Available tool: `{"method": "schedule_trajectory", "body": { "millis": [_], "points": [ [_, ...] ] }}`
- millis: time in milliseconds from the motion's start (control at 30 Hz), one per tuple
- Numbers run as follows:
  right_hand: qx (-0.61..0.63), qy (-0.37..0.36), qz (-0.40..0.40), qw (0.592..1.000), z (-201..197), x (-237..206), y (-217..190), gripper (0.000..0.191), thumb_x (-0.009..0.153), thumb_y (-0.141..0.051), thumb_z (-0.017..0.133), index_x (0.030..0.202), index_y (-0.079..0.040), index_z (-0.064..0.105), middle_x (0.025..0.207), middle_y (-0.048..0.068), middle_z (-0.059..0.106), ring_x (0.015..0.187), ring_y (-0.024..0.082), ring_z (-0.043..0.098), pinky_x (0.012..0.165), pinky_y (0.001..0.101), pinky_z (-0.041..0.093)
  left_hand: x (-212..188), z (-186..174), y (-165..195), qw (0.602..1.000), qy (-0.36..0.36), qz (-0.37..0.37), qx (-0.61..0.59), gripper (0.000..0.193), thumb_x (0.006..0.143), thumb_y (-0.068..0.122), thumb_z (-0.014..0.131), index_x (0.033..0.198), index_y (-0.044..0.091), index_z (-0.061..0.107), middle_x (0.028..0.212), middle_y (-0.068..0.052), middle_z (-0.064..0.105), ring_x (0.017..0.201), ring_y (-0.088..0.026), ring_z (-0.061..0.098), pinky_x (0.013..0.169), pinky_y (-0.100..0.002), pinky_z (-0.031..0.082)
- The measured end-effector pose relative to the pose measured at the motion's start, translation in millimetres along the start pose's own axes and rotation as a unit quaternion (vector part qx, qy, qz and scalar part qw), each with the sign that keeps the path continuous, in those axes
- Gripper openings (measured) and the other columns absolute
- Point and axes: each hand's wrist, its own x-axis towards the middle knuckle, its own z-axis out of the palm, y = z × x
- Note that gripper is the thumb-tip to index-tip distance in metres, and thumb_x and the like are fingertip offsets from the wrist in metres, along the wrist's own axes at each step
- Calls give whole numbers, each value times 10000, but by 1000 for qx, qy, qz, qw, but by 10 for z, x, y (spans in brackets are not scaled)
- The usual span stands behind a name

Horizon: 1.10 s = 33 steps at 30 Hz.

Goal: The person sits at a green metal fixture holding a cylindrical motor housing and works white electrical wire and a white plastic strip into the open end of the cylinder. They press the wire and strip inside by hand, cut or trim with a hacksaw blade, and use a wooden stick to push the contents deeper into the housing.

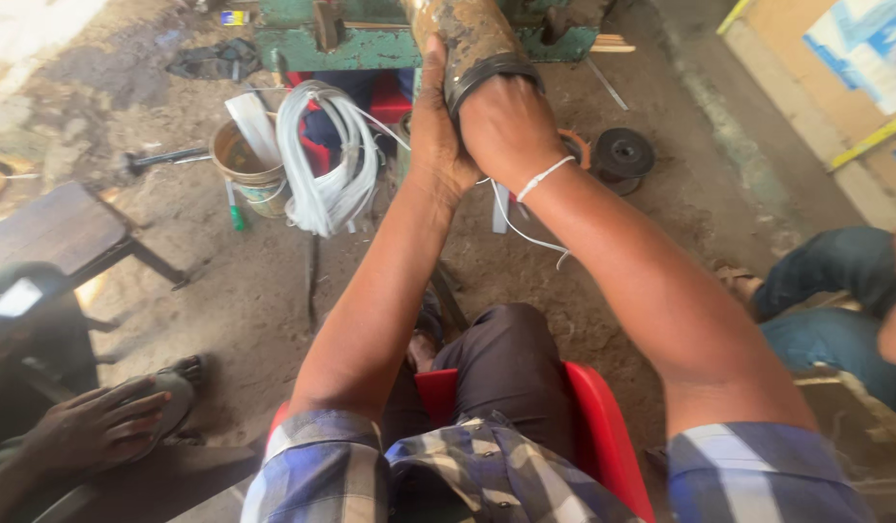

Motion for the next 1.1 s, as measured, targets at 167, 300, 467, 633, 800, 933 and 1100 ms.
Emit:
{"method": "schedule_trajectory", "body": {
  "millis": [167,300,467,633,800,933,1100],
  "points": [
    [21,-16,49,998,82,64,-31,224,916,-82,560,925,48,743,935,289,710,833,454,693,706,536,552,-17,-27,25,1000,5,9,-19,632,970,541,631,1357,44,576,1248,-154,691,1132,-323,664,1035,-511,534],
    [40,-9,27,999,37,61,11,249,898,-75,554,1034,42,726,1034,283,708,927,457,683,788,531,542,-45,0,43,999,9,-31,8,688,925,572,618,1347,30,579,1247,-167,699,1123,-330,678,1020,-510,533],
    [49,-61,73,994,90,126,-48,303,913,-102,548,1147,20,698,1098,262,706,980,439,680,817,521,535,-80,23,105,999,29,-5,44,686,941,550,638,1373,21,567,1293,-174,687,1159,-328,669,1071,-501,516],
    [62,9,109,992,212,178,-51,281,976,-176,566,1129,10,711,1082,273,704,972,441,674,822,512,534,-53,-14,99,999,5,-17,50,676,936,551,628,1353,23,566,1268,-178,685,1142,-333,670,1047,-519,524],
    [62,-47,135,988,133,215,-161,279,991,-162,529,1114,16,705,1089,264,705,994,434,678,849,515,532,-44,-50,140,998,30,-2,57,644,948,542,605,1343,34,573,1238,-167,699,1117,-308,682,1020,-501,536],
    [-28,-30,23,999,-134,-120,-325,300,927,-110,536,1115,66,690,1182,272,697,1137,427,623,965,520,490,-36,-104,207,999,-6,-9,49,610,958,535,620,1320,45,584,1173,-167,704,1040,-308,694,975,-498,561],
    [-85,36,-46,995,-267,-481,-420,451,967,-84,536,1362,121,609,1407,261,617,1303,377,541,1095,494,419,4,-197,212,998,-2,-54,26,674,929,580,589,1259,-7,603,1092,-189,723,982,-334,714,932,-485,598]
  ]
}}
